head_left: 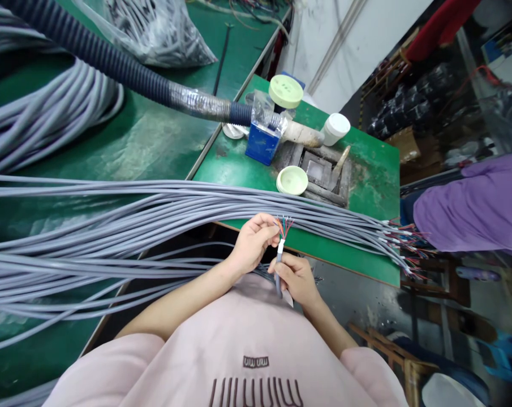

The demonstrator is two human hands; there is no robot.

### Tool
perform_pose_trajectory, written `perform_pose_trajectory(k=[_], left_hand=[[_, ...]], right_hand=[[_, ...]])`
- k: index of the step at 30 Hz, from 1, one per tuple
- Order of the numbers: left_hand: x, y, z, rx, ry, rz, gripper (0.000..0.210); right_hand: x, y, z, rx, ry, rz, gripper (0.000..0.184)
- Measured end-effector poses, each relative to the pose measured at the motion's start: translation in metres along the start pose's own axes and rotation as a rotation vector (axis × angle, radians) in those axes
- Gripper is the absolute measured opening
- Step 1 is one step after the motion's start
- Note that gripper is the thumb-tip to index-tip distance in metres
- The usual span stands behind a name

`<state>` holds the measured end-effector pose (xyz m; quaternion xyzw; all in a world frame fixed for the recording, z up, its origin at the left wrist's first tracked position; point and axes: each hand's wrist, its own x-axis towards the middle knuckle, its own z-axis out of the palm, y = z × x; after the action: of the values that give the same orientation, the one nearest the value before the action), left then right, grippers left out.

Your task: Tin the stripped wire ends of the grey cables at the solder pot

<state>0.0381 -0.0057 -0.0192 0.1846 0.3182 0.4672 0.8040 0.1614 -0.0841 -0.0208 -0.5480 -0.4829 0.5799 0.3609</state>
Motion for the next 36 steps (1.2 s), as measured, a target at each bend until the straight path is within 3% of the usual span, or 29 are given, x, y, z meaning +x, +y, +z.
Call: perform_pose_trajectory(k=[8,36], left_hand=[[0.0023,0.0019,-0.0014,-0.012,-0.014,-0.046,0.020],[0.0023,0.0006,-0.0042,0.144,0.006,0.019,0.014]], right_hand=[[0.0011,-0.0025,0.0016,-0.007,-0.003,-0.010,0.034],[0.0008,-0.0043,0.0016,0.002,0.020,0.013,0.032]])
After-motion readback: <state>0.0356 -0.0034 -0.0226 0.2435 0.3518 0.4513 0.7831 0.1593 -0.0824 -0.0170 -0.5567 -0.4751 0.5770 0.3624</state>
